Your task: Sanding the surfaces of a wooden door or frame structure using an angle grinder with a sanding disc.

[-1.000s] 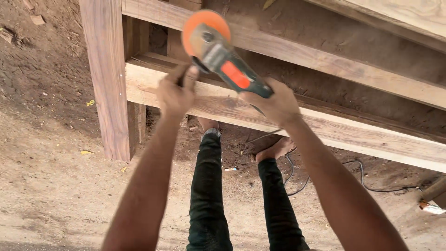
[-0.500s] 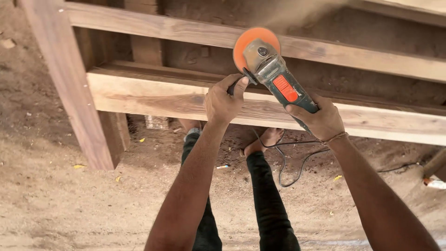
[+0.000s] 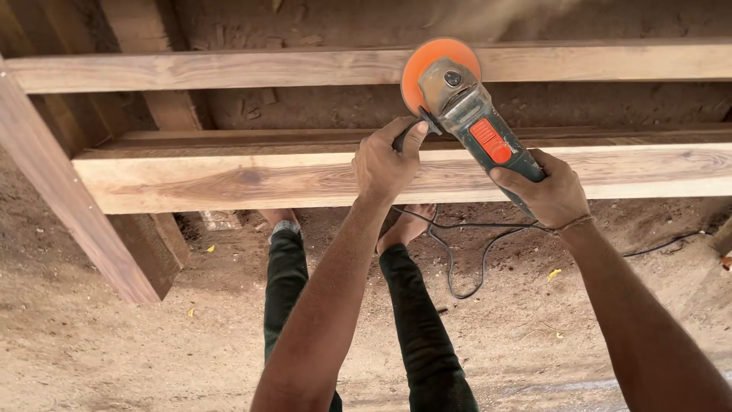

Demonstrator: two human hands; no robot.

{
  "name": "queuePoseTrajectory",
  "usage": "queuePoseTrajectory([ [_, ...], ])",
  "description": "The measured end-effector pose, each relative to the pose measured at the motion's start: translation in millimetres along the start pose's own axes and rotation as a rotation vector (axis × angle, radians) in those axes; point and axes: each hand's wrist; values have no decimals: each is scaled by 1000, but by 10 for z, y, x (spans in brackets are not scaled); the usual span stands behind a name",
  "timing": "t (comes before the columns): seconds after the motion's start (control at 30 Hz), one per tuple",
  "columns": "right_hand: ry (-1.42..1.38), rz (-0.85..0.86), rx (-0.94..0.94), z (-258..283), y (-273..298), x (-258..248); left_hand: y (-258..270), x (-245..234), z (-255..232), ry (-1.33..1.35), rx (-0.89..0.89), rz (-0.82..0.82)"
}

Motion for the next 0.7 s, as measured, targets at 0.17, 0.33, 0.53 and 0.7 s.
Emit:
queuePoseTrajectory([
  [0.17, -8, -38, 13, -423, -67, -340, -22, 457, -261, -30, 36, 11],
  [0.33, -68, -59, 154, -828, -25, -616, -91, 983, -448, -97, 76, 73],
  [0.53, -419, -39, 216, -1627, 43, -762, -205, 1525, -889, -317, 134, 400],
  [0.7, -456, 87, 277, -1391, -93, -433, -268, 1241, -587, -406, 230, 405],
])
Point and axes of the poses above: each hand's wrist, its own y-axis away from the middle knuckle, its own x-axis out of the palm, z = x × y, and after that the axes turned 4 degrees about -y, right-handed
